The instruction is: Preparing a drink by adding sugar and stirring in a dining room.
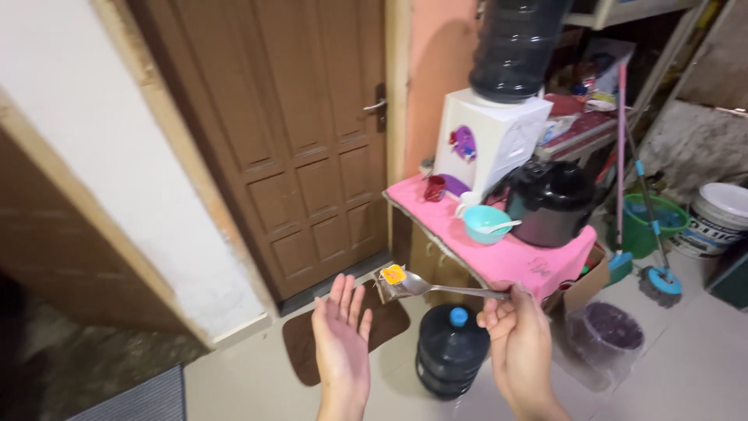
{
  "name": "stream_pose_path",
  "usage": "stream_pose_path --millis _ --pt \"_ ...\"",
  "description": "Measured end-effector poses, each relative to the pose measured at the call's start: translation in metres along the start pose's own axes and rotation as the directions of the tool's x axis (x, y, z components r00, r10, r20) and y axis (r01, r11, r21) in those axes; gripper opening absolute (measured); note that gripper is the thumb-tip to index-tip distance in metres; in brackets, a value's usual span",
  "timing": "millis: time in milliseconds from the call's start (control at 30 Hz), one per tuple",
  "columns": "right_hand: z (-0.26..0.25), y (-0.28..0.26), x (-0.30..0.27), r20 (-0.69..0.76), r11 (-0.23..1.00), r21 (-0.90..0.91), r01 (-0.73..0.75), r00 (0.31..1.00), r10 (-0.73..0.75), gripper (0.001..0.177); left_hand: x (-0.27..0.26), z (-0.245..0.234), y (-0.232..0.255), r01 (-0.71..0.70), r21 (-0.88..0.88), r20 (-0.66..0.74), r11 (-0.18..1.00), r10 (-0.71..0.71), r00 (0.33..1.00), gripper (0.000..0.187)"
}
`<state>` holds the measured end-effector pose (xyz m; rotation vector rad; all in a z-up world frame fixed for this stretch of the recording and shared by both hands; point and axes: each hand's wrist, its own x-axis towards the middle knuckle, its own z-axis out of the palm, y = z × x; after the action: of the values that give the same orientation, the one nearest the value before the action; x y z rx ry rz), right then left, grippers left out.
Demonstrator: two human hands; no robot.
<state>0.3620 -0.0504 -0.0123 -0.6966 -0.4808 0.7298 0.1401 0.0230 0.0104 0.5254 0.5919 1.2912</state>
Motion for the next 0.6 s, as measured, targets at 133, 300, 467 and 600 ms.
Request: stream_pose_path --millis 133,300,467,600 --pt "-0.05 -0.042 0.061 0.035 0.999 0.031 -0.02 0.999 0.019 0.031 0.019 0.054 -0.076 -0.071 -0.034 -0.071 0.997 0.068 0.995 0.068" --pt "-0.109 -0.102 0.156 0.049 0.991 -0.067 -0.116 0.992 0.119 0.035 0.043 0.131 -0.165 -0.176 -0.141 -0.203 0.974 0.145 0.968 0.07" --pt "-0.158 -0.15 0.225 0.087 0.983 -0.117 -0.145 0.984 0.155 0.036 0.043 0.209 -0.23 -0.224 -0.124 -0.216 0.967 0.194 0.957 0.069" --pt "-0.208 -0.178 0.285 0.088 0.986 -0.118 -0.119 0.988 0.13 0.036 0.063 0.264 -0.276 -0.249 -0.087 -0.242 0.965 0.222 0.945 0.068"
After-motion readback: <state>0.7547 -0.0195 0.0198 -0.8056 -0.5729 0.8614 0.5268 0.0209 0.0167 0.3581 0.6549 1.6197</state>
